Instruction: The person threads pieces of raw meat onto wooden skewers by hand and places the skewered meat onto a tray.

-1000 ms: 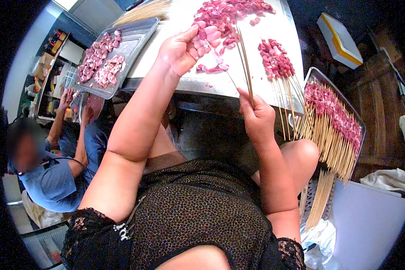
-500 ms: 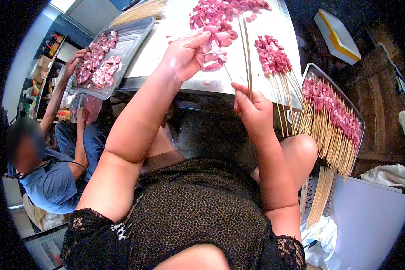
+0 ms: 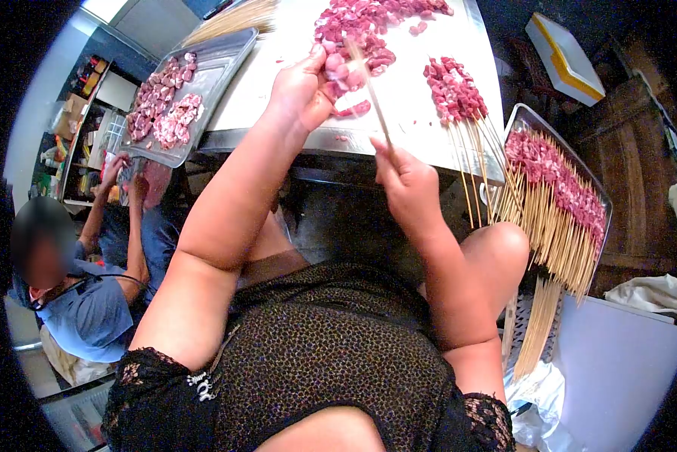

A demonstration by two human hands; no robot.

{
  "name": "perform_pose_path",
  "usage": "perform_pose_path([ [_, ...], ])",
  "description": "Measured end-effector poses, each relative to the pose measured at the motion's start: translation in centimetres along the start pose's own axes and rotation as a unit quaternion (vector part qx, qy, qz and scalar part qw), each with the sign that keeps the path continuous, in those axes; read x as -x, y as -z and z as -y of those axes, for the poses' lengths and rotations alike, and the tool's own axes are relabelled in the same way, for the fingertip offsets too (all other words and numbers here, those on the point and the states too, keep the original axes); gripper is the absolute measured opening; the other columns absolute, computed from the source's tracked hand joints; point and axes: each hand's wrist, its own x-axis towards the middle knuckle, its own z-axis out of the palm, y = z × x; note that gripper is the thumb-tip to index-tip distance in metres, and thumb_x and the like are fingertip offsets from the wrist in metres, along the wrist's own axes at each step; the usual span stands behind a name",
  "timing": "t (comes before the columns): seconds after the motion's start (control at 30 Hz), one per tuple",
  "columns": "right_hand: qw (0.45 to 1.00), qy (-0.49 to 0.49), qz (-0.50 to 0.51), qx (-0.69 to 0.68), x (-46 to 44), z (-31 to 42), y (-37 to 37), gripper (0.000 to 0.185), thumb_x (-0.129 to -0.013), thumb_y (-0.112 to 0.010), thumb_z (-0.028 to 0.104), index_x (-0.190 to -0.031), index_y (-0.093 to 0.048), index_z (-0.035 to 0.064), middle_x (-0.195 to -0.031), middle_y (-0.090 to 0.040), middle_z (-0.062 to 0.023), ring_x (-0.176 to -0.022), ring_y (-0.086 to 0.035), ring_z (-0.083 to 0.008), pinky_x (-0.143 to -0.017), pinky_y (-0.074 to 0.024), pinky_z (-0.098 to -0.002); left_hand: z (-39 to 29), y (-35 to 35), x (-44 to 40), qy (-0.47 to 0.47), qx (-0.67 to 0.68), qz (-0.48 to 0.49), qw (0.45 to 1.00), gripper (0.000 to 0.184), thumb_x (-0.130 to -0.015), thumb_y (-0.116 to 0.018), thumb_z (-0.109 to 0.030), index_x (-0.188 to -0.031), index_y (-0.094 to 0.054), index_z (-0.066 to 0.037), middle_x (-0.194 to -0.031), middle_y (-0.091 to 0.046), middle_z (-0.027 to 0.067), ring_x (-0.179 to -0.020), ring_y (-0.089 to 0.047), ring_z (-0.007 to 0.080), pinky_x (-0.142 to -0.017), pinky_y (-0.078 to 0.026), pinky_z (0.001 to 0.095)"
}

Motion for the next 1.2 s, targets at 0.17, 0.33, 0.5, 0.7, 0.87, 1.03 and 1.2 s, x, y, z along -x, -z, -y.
perform_pose_path([
  [0.17,1.0,0.013,0.008,0.011,0.7,1.2,-1.1,0.024,-0.09,-0.054,0.011,-0.112,-0.062,0.0042,-0.065,-0.05,0.0048,-0.057,-0.042,-0.0022,-0.051,-0.0344,-0.0169,0.3,0.0,0.7,0.02,0.013,-0.006,1.0,0.028,-0.098,-0.035,-0.034,-0.086,-0.042,-0.009,-0.062,-0.035,-0.0011,-0.047,-0.029,0.009,-0.042,-0.028,0.0244],
  [0.33,0.996,-0.027,0.033,-0.078,1.0,0.9,-1.0,0.025,-0.09,-0.053,0.01,-0.113,-0.061,0.0042,-0.066,-0.051,0.004,-0.056,-0.041,-0.0025,-0.049,-0.0333,-0.0169,-0.1,-0.9,1.7,0.025,-0.047,0.069,0.996,0.035,-0.096,-0.034,-0.042,-0.089,-0.045,-0.01,-0.062,-0.041,0.0001,-0.044,-0.032,0.0091,-0.039,-0.03,0.024],
  [0.5,0.976,-0.074,-0.062,-0.195,0.9,1.1,1.1,0.026,-0.091,-0.052,0.01,-0.115,-0.059,0.0022,-0.067,-0.05,0.0046,-0.056,-0.04,-0.0013,-0.05,-0.0325,-0.0154,0.0,-1.4,-0.6,-0.015,-0.218,0.063,0.974,0.045,-0.094,-0.036,-0.048,-0.105,-0.052,-0.008,-0.076,-0.057,0.0039,-0.055,-0.05,0.0157,-0.054,-0.046,0.0335],
  [0.7,0.982,-0.067,-0.09,-0.154,1.5,0.2,1.9,0.025,-0.091,-0.053,0.01,-0.114,-0.06,0.002,-0.067,-0.05,0.0048,-0.056,-0.041,-0.001,-0.05,-0.0324,-0.0154,0.6,0.1,-2.6,-0.152,-0.835,0.058,0.526,0.025,-0.076,-0.063,-0.023,-0.09,-0.067,-0.002,-0.082,-0.064,0.0197,-0.081,-0.064,0.0283,-0.075,-0.049,0.037],
  [0.87,0.983,-0.059,-0.098,-0.147,1.4,0.5,2.2,0.025,-0.09,-0.053,0.009,-0.113,-0.06,0.0021,-0.067,-0.05,0.0045,-0.057,-0.041,-0.0016,-0.051,-0.0333,-0.0158,-0.2,-0.2,-2.4,-0.155,-0.814,0.053,0.557,0.021,-0.074,-0.064,-0.019,-0.089,-0.068,-0.004,-0.078,-0.065,0.0168,-0.073,-0.064,0.0258,-0.07,-0.05,0.0347],
  [1.03,0.984,-0.046,-0.086,-0.15,1.4,0.3,2.2,0.026,-0.092,-0.052,0.012,-0.115,-0.059,0.0035,-0.07,-0.05,0.005,-0.055,-0.039,-0.0007,-0.048,-0.0301,-0.0149,-3.0,1.9,-2.7,-0.082,-0.436,-0.006,0.896,0.02,-0.082,-0.062,-0.009,-0.101,-0.064,-0.002,-0.076,-0.064,0.0047,-0.062,-0.059,0.0077,-0.051,-0.046,0.0197],
  [1.2,0.982,-0.063,-0.101,-0.146,1.4,0.8,2.3,0.025,-0.09,-0.054,0.009,-0.114,-0.06,0.0018,-0.067,-0.05,0.0048,-0.056,-0.04,-0.0011,-0.05,-0.0318,-0.0157,-2.1,2.3,-1.9,-0.108,-0.559,-0.003,0.822,0.021,-0.084,-0.061,-0.015,-0.102,-0.065,-0.004,-0.073,-0.064,0.0037,-0.058,-0.058,0.009,-0.05,-0.047,0.0238],
])
